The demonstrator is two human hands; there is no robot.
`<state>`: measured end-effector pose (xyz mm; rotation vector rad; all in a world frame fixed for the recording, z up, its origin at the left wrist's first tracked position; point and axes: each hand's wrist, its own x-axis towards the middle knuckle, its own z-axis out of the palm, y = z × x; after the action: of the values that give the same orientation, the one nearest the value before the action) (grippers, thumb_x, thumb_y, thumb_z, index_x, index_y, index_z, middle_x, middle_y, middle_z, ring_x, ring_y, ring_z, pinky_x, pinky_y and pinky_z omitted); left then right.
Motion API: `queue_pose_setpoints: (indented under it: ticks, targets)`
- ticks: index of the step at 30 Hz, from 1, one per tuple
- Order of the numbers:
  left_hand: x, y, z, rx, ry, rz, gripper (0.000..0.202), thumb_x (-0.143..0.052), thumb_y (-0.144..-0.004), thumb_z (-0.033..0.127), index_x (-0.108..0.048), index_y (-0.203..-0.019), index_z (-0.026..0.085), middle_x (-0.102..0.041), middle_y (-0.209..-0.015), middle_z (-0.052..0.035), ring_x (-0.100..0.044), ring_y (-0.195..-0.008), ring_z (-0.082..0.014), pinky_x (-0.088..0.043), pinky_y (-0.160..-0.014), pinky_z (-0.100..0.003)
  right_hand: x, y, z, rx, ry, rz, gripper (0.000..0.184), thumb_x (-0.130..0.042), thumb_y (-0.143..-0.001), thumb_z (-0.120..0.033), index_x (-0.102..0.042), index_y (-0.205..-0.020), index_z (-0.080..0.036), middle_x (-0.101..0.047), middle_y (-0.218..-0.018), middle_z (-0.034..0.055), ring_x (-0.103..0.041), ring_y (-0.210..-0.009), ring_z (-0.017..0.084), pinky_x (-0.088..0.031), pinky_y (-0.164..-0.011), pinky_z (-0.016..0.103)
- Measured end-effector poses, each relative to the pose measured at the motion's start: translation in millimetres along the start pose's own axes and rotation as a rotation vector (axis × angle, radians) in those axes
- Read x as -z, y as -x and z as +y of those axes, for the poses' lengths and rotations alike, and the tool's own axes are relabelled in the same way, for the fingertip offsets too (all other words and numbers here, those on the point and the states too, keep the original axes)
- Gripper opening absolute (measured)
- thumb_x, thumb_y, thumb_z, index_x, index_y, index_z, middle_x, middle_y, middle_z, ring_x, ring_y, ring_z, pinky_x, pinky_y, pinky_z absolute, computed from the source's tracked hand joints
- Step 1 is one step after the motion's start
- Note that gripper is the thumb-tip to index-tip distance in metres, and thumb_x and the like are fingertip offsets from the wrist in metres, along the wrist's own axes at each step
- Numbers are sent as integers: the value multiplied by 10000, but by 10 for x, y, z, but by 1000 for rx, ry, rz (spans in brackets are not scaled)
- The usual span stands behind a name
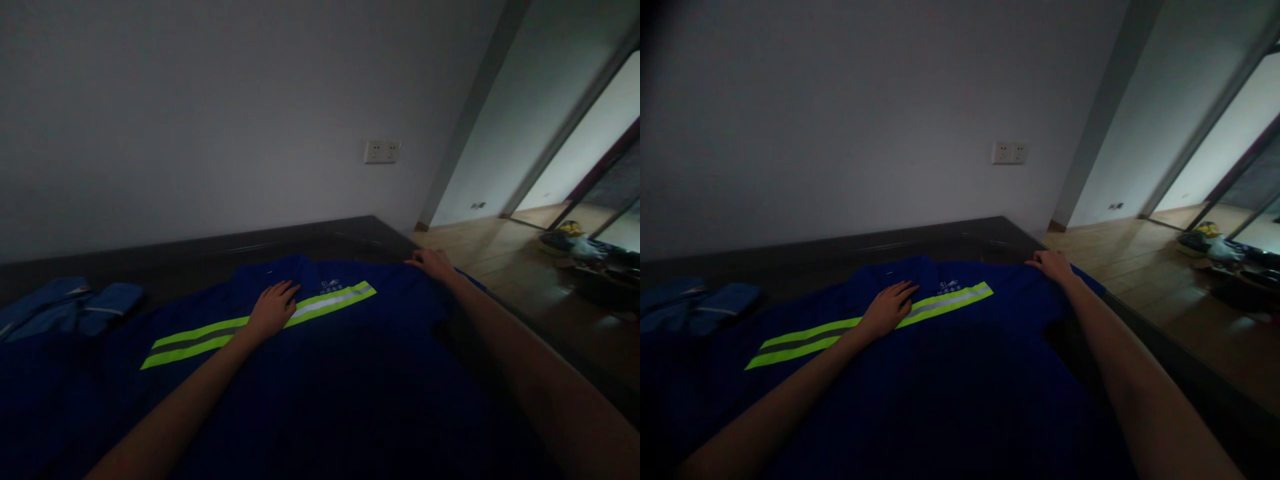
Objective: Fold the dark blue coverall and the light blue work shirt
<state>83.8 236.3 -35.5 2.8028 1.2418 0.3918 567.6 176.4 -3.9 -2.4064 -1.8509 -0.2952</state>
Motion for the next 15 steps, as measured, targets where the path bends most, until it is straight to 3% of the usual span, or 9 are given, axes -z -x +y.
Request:
queue_pose_setpoints:
  ticks: [2,4,7,11,15]
  targets:
    - [-4,1,-5,-2,3,7,459,-380,-919,305,-491,-1358,229,-461,-1435,-69,-394,-1338,-259,-308,-1106,-462,-37,43,37,-47,20,23,385,-452,-884,-542,-645,-839,-212,-677,-925,109,-589,-947,293,-413,-847,430]
    - [-8,1,-13,-6,2,10,461,-369,-921,312,-491,-1358,228,-460,-1436,-72,-397,-1335,-258,-313,-1102,-464,-91,67,70,-116,-22,85,397,-408,-910,-506,-641,-1009,-199,-638,-1111,139,-533,-1090,315,-408,-892,437]
    - [-12,-1,-23,-13,-7,13,463,-362,-922,318,-493,-1356,230,-463,-1433,-73,-401,-1332,-252,-318,-1100,-453,-171,110,175,-259,-103,158,472,-266,-961,-375,-506,-1279,-123,-551,-1269,205,-478,-1200,314,-385,-960,440]
    - [-11,-6,-24,-14,-23,22,460,-358,-923,327,-491,-1356,249,-475,-1425,-57,-410,-1326,-237,-322,-1099,-437,-280,282,362,-311,-121,59,495,-213,-952,-280,-471,-1317,-68,-559,-1264,243,-519,-1189,309,-393,-975,457]
    - [-8,-10,-24,-22,-54,19,466,-351,-921,317,-497,-1354,226,-484,-1417,-70,-427,-1314,-229,-322,-1100,-412,-347,538,476,-297,-103,-36,513,-309,-934,-401,-474,-1335,-127,-462,-1399,208,-408,-1304,339,-342,-1026,517]
